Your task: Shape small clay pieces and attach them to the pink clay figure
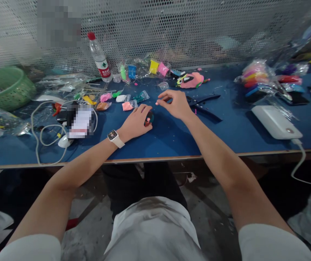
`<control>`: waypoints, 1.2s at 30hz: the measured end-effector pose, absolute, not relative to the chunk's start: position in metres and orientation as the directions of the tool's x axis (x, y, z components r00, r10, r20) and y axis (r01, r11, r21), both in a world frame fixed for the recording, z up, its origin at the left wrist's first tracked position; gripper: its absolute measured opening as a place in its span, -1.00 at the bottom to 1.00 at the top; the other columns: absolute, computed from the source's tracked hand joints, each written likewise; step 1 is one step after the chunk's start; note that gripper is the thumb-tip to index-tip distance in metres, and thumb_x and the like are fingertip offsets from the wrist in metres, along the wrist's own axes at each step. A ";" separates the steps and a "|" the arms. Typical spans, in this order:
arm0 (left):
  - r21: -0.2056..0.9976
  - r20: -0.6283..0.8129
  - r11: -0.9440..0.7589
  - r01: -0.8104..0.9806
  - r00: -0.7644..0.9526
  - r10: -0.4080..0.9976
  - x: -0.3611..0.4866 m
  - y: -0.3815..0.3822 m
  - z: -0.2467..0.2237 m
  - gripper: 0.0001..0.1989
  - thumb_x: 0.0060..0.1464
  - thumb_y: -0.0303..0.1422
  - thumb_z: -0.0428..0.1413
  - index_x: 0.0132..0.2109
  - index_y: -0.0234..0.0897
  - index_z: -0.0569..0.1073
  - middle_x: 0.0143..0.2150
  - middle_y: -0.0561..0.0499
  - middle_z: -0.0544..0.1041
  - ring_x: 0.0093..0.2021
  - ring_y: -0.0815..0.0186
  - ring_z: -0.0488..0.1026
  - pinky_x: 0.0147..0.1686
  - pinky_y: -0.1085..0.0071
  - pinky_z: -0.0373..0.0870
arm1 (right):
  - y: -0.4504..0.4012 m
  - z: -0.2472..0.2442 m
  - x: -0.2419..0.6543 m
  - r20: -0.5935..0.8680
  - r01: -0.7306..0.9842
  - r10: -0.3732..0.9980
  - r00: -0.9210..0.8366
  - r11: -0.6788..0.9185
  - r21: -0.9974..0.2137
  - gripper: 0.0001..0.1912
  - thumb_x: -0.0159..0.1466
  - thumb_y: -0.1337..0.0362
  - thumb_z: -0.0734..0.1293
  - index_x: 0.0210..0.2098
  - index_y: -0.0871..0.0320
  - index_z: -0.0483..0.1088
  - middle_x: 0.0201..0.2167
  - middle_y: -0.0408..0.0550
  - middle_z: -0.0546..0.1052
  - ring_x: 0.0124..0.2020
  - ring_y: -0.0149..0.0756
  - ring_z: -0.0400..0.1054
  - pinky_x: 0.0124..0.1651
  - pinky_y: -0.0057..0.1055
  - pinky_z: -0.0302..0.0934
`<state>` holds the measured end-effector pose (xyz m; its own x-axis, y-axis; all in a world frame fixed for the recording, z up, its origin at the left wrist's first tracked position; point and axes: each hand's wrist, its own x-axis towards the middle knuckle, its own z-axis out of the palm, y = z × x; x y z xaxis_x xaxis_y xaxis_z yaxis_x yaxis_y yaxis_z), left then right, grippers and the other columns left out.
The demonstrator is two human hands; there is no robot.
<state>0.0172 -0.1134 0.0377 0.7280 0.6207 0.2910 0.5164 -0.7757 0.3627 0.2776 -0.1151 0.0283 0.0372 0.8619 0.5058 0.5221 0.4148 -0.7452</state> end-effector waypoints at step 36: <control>0.920 -0.031 -0.283 0.272 0.768 0.639 -0.005 -0.083 0.053 -0.42 0.23 -0.15 0.37 0.33 -0.20 0.57 0.08 -0.19 0.69 0.10 0.03 0.67 0.10 0.02 0.65 | -0.141 0.052 0.258 0.344 0.247 0.906 -0.246 0.401 -0.882 -0.41 0.16 -0.26 0.73 -0.09 0.05 0.72 -0.20 0.02 0.79 -0.19 -0.06 0.69 -0.20 -0.17 0.64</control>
